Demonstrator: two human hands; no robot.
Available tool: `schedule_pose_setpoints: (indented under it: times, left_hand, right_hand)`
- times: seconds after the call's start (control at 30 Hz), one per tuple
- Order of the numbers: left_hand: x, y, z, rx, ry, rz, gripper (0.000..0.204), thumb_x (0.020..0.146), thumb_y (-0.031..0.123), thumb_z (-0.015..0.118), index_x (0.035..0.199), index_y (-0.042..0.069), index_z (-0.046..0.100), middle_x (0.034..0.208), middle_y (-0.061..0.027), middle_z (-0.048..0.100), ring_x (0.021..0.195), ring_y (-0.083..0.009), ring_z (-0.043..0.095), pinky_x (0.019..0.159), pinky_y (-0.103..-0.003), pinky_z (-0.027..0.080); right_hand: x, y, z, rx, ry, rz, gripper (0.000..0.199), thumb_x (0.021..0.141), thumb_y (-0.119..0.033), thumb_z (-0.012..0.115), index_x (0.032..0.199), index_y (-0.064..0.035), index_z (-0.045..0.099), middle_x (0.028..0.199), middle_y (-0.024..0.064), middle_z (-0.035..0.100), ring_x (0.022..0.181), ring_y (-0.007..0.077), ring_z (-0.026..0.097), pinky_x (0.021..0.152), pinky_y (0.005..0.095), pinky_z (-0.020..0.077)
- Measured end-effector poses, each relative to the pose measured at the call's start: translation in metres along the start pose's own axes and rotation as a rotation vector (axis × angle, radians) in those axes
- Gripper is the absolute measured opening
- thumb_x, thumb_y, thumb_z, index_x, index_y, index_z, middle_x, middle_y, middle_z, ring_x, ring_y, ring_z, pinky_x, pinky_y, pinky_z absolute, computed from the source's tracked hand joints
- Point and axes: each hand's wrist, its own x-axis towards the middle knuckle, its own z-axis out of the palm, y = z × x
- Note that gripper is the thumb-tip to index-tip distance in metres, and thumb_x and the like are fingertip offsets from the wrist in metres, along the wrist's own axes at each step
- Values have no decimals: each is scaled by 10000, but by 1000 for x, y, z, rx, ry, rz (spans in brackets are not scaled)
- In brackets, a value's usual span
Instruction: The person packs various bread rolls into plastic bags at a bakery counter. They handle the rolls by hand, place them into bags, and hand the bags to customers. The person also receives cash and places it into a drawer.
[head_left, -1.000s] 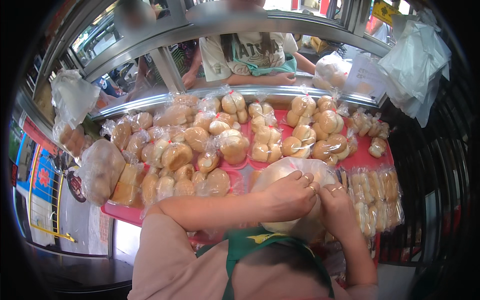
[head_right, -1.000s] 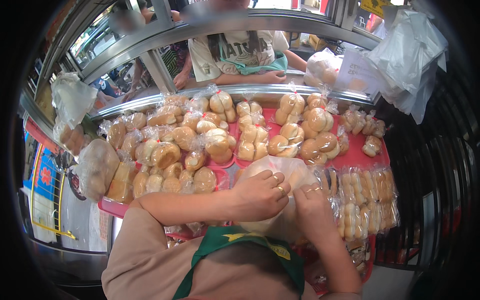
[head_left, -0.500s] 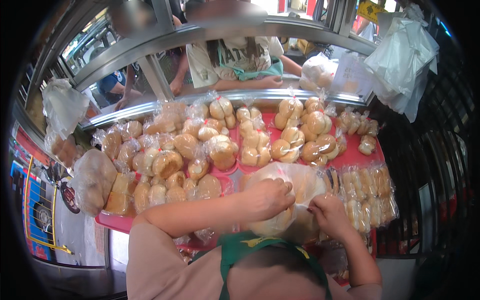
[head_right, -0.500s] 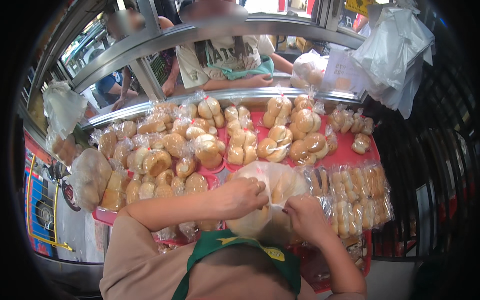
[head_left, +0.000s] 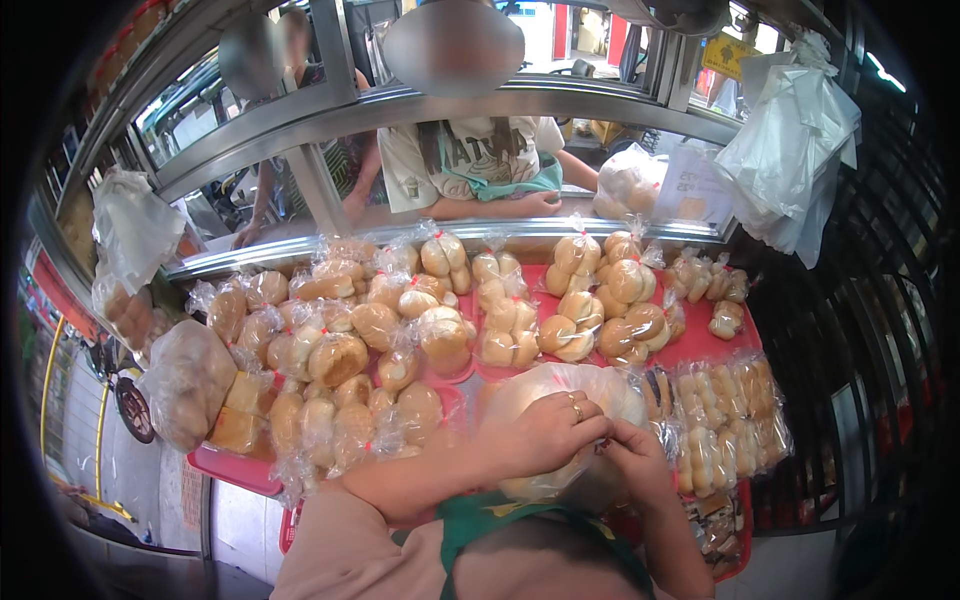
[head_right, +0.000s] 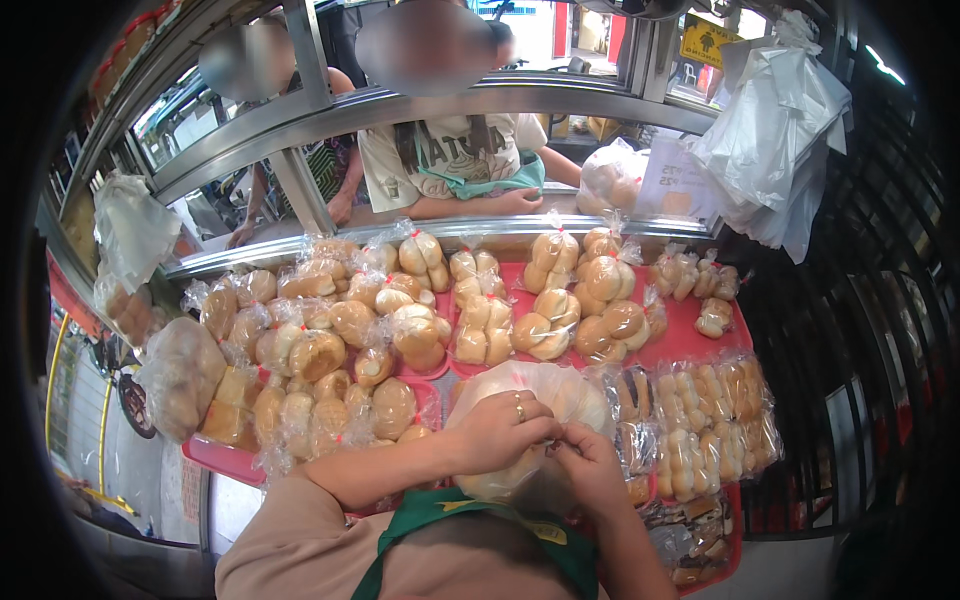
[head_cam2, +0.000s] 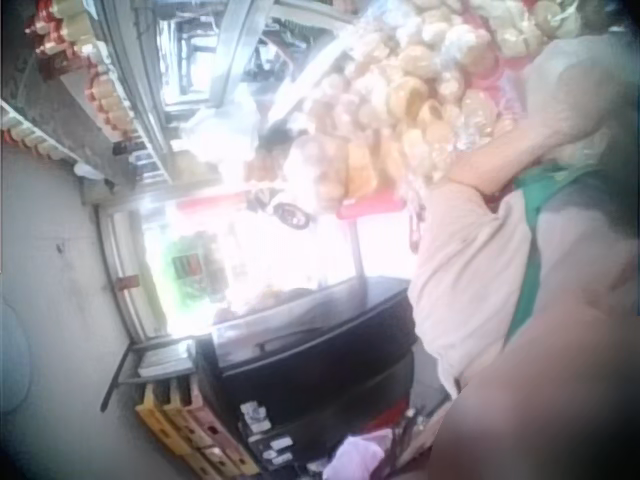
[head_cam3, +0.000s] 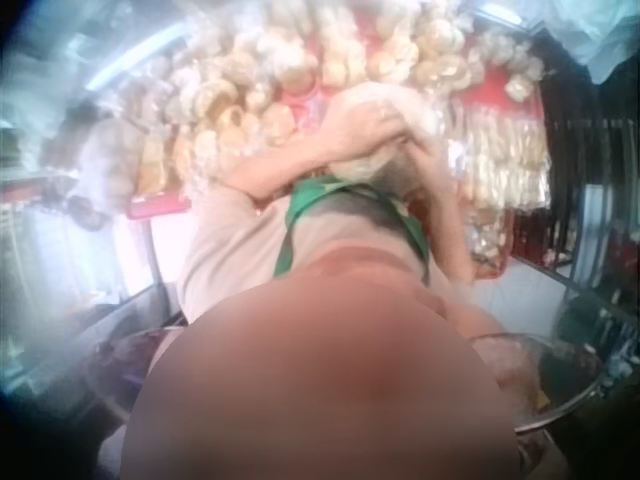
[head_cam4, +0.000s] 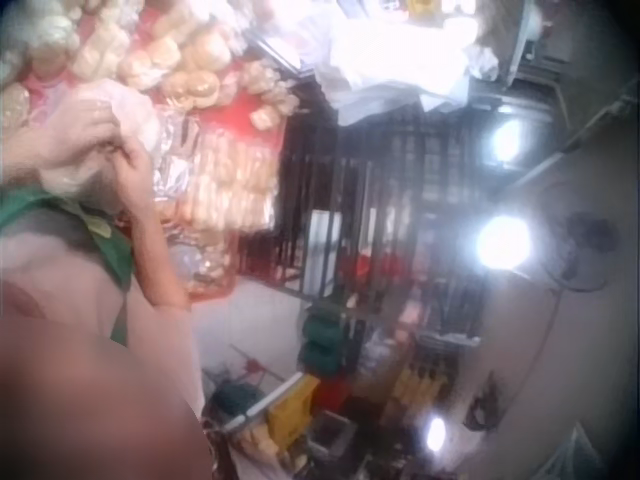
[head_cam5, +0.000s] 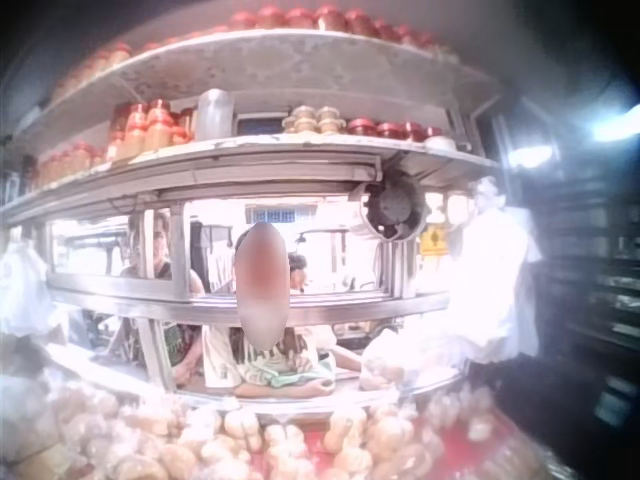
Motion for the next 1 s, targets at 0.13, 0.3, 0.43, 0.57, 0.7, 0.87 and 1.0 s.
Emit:
schedule_pose_setpoints:
  times: [0.13,0.3,0.43,0.57,0.7,0.87,1.0]
  left_hand:
    - [-12,6,23,-149,97,-203,195,727,34,664,916,73,637,813,-92,648,747,-290,641,680,-383,516]
    - [-16,8,30,-278,138,-407,172,817,26,650,968,62,577,782,-121,636,703,-314,640,636,-383,508]
    - [-5,6,18,-436,65,-654,303,823,68,623,1080,87,463,688,-155,599,643,-353,620,595,-434,477]
    - [3,6,4,-666,-25,-799,399,816,43,643,1166,86,457,718,-92,606,643,-203,615,607,-322,483]
    - [2,12,-1,-673,-33,-689,478,796,-15,654,1222,83,463,743,-44,606,682,-128,612,629,-261,489]
    - [-3,22,6,-386,96,-568,417,786,-23,662,1167,79,528,781,-56,622,700,-149,625,651,-268,508]
    - [-5,25,8,-300,112,-432,290,784,3,683,1054,61,594,808,-76,638,707,-197,641,672,-314,533]
  right_hand:
    - [-5,2,4,-262,90,-117,140,855,-73,613,941,34,639,840,95,592,823,195,565,745,321,447]
    - [0,6,25,-852,390,-498,122,807,-44,625,913,17,621,856,160,607,797,330,567,712,393,457]
    - [4,7,36,-657,524,-554,121,779,6,645,898,10,622,825,157,606,765,355,568,690,424,461]
    - [5,8,30,-876,510,-735,125,784,34,632,904,1,635,804,156,600,748,343,571,690,428,469]
    - [3,11,25,-920,505,-791,136,788,22,635,921,-3,643,811,155,598,760,340,569,709,431,467]
    - [0,10,21,-1017,430,-721,148,825,-24,615,969,6,633,835,150,602,768,330,565,729,416,462]
    - [-8,-5,5,-176,172,-163,114,902,-53,597,1000,0,622,856,60,613,778,170,572,720,292,460]
